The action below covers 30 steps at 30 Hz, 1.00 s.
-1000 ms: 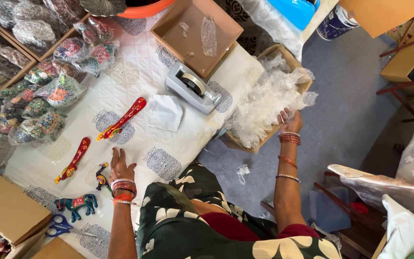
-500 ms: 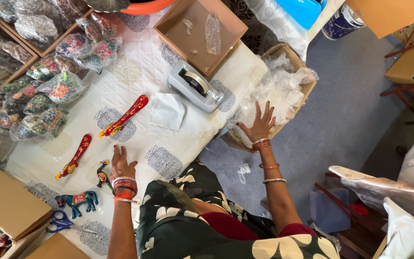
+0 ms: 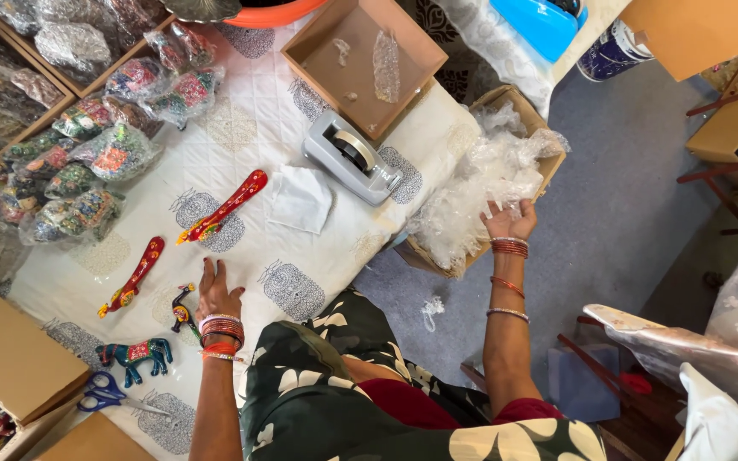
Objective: The person wipes a small red decorative figurine with a white cloth, then wraps it in bubble wrap. The person handles the figurine and bubble wrap by hand, placing the wrapped item on the table among other packaged items.
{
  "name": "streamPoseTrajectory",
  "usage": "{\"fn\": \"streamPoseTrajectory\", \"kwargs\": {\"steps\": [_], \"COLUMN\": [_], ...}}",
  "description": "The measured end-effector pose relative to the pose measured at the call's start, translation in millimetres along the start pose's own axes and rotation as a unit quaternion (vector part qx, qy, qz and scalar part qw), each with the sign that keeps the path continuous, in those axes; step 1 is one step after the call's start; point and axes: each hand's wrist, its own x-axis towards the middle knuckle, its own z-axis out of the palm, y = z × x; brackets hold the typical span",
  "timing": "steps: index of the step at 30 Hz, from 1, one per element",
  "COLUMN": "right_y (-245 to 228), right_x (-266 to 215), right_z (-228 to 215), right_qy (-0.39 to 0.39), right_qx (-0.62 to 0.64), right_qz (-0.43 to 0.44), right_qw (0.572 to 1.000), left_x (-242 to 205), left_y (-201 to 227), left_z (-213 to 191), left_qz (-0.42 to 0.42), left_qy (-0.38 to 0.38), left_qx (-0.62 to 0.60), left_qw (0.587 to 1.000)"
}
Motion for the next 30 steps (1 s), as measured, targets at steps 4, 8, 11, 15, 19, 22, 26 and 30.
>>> {"fn": "streamPoseTrajectory", "kwargs": {"steps": [4, 8, 11, 15, 19, 22, 26, 30], "right_y": [-7, -11, -12, -11, 0, 42, 129, 174], "right_x": [-22, -28, -28, 3, -37, -53, -119, -222], "right_z": [19, 28, 30, 4, 62, 90, 153, 240], "right_qy": [-0.083, -0.12, -0.115, -0.216, -0.268, -0.256, -0.278, -0.335], "right_qx": [0.037, 0.087, 0.117, 0.112, 0.086, 0.06, -0.036, -0.098], "right_qz": [0.032, 0.033, 0.023, 0.023, 0.033, 0.094, 0.173, 0.245], "right_qw": [0.995, 0.988, 0.986, 0.97, 0.959, 0.96, 0.944, 0.905], "left_x": [9, 9, 8, 19, 18, -11, -75, -66], "left_y": [-19, -19, -14, -19, 21, 87, 168, 154], "left_z": [24, 24, 22, 30, 35, 18, -53, -33], "left_qz": [0.033, 0.031, 0.034, 0.078, 0.021, 0.2, 0.303, 0.287], "left_qy": [0.03, 0.029, 0.023, 0.022, -0.113, -0.048, -0.045, 0.154], "left_qx": [-0.003, 0.015, 0.031, 0.085, 0.107, -0.27, -0.375, -0.441], "left_qw": [0.999, 0.999, 0.999, 0.993, 0.988, 0.941, 0.875, 0.836]}}
